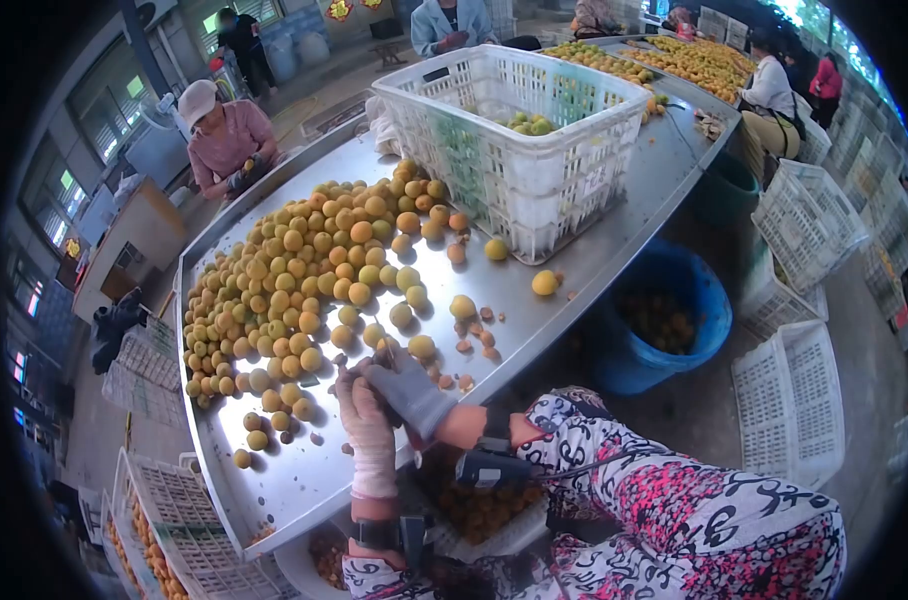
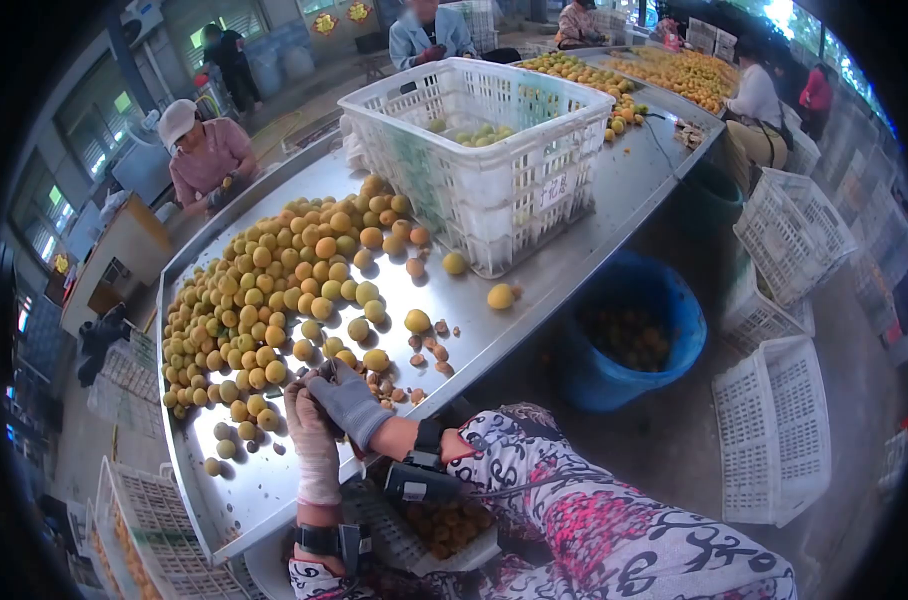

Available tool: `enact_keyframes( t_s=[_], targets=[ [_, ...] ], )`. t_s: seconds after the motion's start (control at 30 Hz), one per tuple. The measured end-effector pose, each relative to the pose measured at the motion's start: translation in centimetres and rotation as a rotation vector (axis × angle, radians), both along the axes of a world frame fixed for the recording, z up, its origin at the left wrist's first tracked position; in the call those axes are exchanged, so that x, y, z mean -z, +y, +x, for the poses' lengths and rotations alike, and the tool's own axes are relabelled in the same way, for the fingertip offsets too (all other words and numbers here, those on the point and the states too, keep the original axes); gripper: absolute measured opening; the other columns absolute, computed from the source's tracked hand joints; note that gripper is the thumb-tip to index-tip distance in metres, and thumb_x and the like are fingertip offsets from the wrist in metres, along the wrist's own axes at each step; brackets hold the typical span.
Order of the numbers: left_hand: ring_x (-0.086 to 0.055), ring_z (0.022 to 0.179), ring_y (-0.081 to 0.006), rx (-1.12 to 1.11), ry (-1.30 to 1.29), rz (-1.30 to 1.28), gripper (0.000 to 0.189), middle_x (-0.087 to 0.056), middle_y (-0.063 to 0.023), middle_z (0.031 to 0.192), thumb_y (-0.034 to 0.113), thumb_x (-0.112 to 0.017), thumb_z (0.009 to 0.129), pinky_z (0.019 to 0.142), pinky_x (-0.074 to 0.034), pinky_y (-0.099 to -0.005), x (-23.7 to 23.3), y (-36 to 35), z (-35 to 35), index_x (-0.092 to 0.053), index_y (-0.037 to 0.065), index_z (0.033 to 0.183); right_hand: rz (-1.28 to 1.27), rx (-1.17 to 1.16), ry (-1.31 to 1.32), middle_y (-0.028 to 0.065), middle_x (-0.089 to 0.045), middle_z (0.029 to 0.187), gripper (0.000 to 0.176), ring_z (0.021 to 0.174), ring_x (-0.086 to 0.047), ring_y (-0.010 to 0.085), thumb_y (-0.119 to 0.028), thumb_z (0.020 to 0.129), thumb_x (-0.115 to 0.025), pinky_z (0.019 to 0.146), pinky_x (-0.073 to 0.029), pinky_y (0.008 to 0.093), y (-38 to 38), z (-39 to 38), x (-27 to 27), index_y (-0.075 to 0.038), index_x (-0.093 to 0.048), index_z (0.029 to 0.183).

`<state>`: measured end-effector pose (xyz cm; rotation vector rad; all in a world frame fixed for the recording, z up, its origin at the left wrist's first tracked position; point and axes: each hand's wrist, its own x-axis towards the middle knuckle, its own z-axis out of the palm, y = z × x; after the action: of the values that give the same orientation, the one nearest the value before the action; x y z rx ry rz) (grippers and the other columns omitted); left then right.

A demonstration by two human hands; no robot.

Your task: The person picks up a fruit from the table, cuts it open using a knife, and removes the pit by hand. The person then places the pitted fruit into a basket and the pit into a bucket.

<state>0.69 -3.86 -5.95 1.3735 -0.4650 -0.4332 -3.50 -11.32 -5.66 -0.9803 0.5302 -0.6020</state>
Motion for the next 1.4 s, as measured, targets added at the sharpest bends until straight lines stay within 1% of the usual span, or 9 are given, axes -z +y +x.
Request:
enact_keyframes(
  t_s=[0.1,0.2,0.3,0.5,0.57,0.9,0.97,1.13,1.4],
  targets=[
    [-0.052,0.093,-0.0112,-0.013,-0.071,-0.039,0.029,-0.054,-0.0049,0.103,0.025,-0.043,0.095,0.078,-0.045,-0.0239,-0.7,0.5,-0.4,-0.048,0.004,0.115,-0.161,-0.103,0.095,0.0090,-0.061,0.087,0.033,0.080,-0.058,0.0160,-0.027,0.080,-0.060,0.073,-0.048,0.0293,-1.4,-1.1,-1.9,-0.001,-0.055,0.101],
    [-0.050,0.058,-0.0084,0.169,-0.086,0.127,0.035,-0.055,-0.0056,0.092,0.026,-0.044,0.093,0.040,-0.037,-0.0205,-3.4,1.9,-0.4,-0.044,0.007,0.123,-0.106,-0.263,0.063,0.0064,-0.057,0.081,0.030,0.059,-0.055,0.0129,-0.027,0.082,-0.061,0.047,-0.044,0.0260,-2.2,-2.0,-4.0,-0.003,-0.052,0.098],
    [-0.046,0.049,-0.0076,0.238,-0.051,0.317,0.038,-0.055,-0.0049,0.089,0.029,-0.046,0.092,0.037,-0.034,-0.0207,-4.8,2.7,-0.2,-0.043,0.007,0.122,-0.131,-0.455,0.101,0.0070,-0.056,0.078,0.032,0.049,-0.051,0.0127,-0.031,0.082,-0.061,0.037,-0.039,0.0266,-2.7,-1.9,-4.7,-0.003,-0.054,0.094],
    [-0.051,0.084,-0.0129,0.108,-0.101,0.035,0.033,-0.054,-0.0076,0.101,0.026,-0.047,0.091,0.066,-0.044,-0.0227,-2.4,0.9,-0.4,-0.047,0.005,0.117,-0.041,-0.318,0.063,0.0067,-0.059,0.081,0.033,0.056,-0.054,0.0127,-0.034,0.083,-0.060,0.041,-0.042,0.0248,-1.4,-0.8,-2.3,-0.002,-0.061,0.095],
    [-0.050,0.097,-0.0156,0.077,0.059,-0.058,0.035,-0.053,-0.0082,0.107,0.025,-0.045,0.093,0.082,-0.044,-0.0267,-1.0,1.0,0.2,-0.048,0.001,0.118,0.105,-0.350,-0.005,0.0061,-0.061,0.083,0.035,0.073,-0.057,0.0121,-0.031,0.084,-0.060,0.062,-0.048,0.0253,-1.2,-1.4,-2.9,0.000,-0.057,0.100],
    [-0.052,0.099,-0.0148,-0.009,0.136,-0.081,0.034,-0.053,-0.0081,0.110,0.019,-0.045,0.093,0.084,-0.045,-0.0274,1.1,-0.6,0.6,-0.048,-0.003,0.119,-0.059,0.047,0.083,0.0078,-0.059,0.077,0.032,0.071,-0.054,0.0144,-0.029,0.079,-0.064,0.067,-0.045,0.0286,0.2,1.3,1.5,0.000,-0.055,0.089],
    [-0.055,0.094,-0.0157,-0.130,-0.558,0.193,0.029,-0.055,-0.0083,0.108,0.016,-0.044,0.093,0.083,-0.046,-0.0273,4.2,-0.6,2.0,-0.052,-0.002,0.115,-0.293,0.095,0.158,0.0129,-0.059,0.077,0.033,0.072,-0.057,0.0200,-0.030,0.079,-0.062,0.069,-0.045,0.0316,0.4,0.8,1.0,0.000,-0.054,0.090],
    [-0.056,0.098,-0.0198,0.108,0.583,-0.273,0.040,-0.057,-0.0106,0.108,0.031,-0.046,0.093,0.090,-0.045,-0.0322,-0.3,-0.6,1.1,-0.055,-0.003,0.111,-0.532,0.151,0.184,0.0145,-0.058,0.078,0.026,0.074,-0.059,0.0285,-0.027,0.077,-0.064,0.072,-0.047,0.0351,1.0,0.1,-0.8,-0.004,-0.053,0.085],
    [-0.055,0.095,-0.0205,0.020,0.698,-0.366,0.044,-0.057,-0.0087,0.101,0.044,-0.050,0.091,0.086,-0.045,-0.0324,-2.6,0.3,-0.8,-0.053,0.003,0.107,-0.654,0.112,0.073,0.0083,-0.057,0.080,0.028,0.076,-0.056,0.0168,-0.024,0.076,-0.068,0.070,-0.046,0.0298,1.4,-0.7,-1.4,-0.004,-0.052,0.087]
  ],
)
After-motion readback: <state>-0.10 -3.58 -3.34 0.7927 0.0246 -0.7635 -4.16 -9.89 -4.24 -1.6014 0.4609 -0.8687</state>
